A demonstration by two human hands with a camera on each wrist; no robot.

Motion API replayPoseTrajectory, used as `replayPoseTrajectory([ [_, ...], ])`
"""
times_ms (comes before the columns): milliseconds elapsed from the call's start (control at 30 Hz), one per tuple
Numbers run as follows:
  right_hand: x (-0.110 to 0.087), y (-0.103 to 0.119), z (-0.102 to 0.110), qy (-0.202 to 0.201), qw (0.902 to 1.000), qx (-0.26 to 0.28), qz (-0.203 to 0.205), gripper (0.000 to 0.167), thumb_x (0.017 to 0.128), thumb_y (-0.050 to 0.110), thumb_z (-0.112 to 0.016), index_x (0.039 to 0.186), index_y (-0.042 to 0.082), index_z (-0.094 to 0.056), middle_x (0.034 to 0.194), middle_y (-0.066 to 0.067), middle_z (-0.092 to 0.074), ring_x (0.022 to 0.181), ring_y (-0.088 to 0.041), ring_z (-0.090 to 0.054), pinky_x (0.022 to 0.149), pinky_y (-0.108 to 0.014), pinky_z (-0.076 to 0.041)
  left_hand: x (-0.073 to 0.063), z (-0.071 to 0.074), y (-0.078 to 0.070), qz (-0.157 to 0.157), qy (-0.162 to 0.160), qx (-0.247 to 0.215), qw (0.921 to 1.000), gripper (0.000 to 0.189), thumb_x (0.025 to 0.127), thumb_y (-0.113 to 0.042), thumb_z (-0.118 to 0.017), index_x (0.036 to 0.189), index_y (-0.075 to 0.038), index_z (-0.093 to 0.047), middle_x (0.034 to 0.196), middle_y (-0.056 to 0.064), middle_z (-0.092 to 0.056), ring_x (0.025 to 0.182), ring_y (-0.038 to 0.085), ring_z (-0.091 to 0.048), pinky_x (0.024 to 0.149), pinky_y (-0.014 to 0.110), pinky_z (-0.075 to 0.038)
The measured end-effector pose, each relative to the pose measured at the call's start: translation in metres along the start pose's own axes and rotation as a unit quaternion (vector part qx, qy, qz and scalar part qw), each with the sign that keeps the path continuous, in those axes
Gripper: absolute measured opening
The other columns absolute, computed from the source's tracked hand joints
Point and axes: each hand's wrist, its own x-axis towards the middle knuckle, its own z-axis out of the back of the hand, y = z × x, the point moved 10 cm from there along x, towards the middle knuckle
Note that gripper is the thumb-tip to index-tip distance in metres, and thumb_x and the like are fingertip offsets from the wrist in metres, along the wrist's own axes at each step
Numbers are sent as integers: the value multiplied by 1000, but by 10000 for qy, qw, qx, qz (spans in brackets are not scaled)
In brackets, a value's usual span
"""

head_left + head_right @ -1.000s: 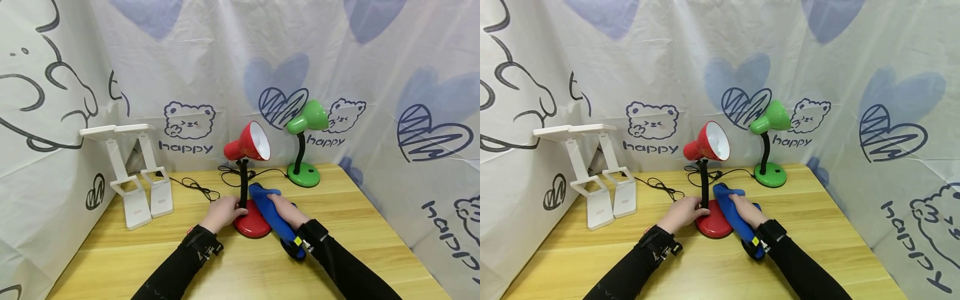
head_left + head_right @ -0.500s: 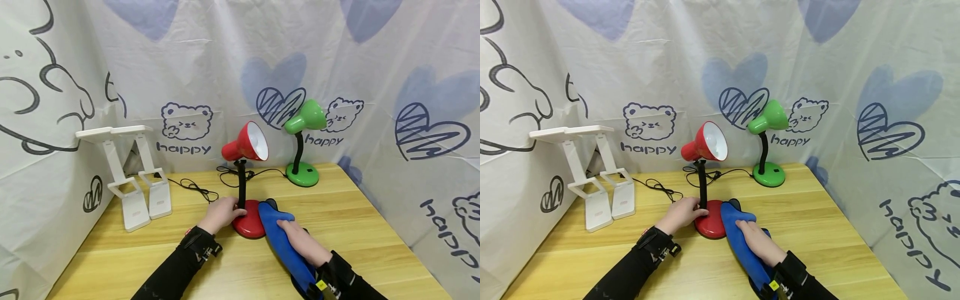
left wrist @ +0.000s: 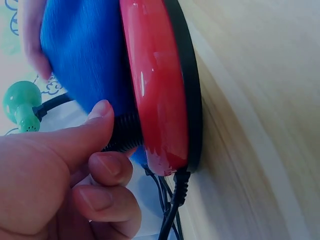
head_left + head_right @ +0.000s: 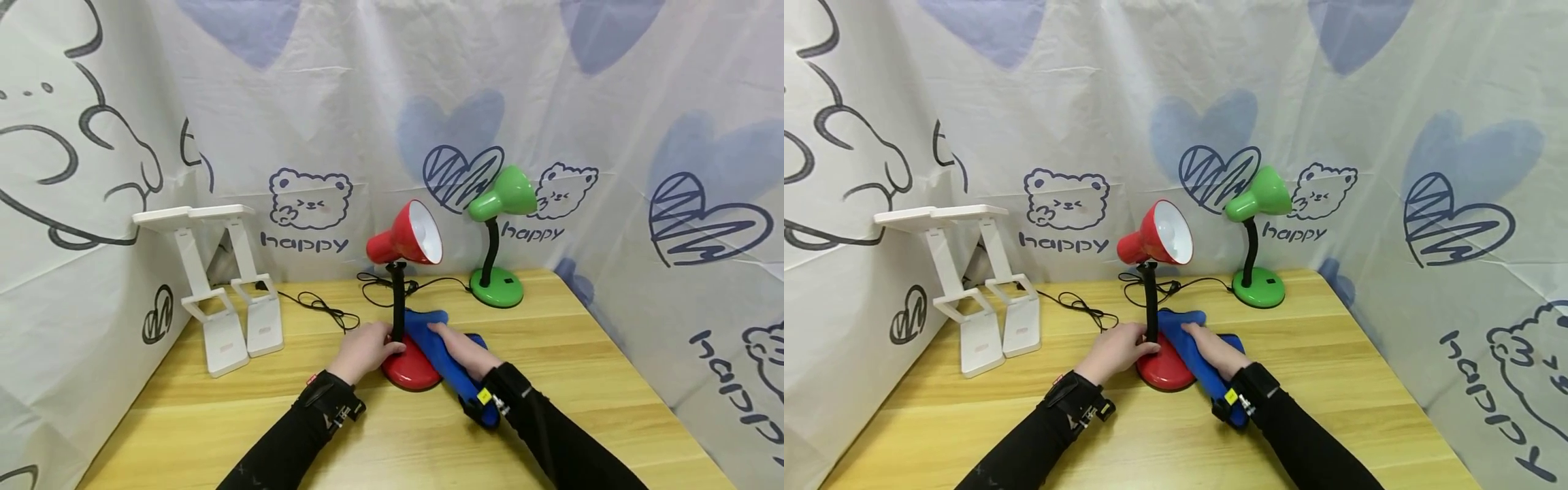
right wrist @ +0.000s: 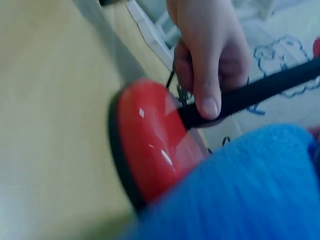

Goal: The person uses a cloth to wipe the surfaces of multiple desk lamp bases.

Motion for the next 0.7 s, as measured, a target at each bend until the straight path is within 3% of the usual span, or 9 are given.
replayPoseTrajectory([
  [233, 46, 18, -13, 597, 9982, -92, 45, 68, 92, 60, -47, 148, 22, -39, 155, -1, -32, 144, -23, -27, 117, -47, -15, 0, -1, -1, -139, -86, 92, 9998, 32, 86, -49, -68, 71, -23, -57, 59, -7, -49, 55, 12, -49, 49, 29, -34],
  [433, 72, 28, -19, 592, 9960, -650, -130, 65, 84, 74, -45, 121, 25, -64, 136, -1, -52, 124, -20, -47, 108, -38, -27, 2, -2, 4, -54, -98, 96, 9999, 34, 85, -52, -68, 68, -24, -57, 56, -7, -47, 53, 12, -49, 48, 30, -35],
  [700, 85, 49, -33, 837, 9757, -1966, 487, 52, 90, 65, -44, 114, 25, -66, 128, 3, -57, 120, -19, -50, 107, -39, -28, 4, -1, 2, 50, -86, 212, 9997, 38, 84, -54, -69, 64, -23, -57, 54, -7, -44, 53, 13, -48, 47, 31, -34],
])
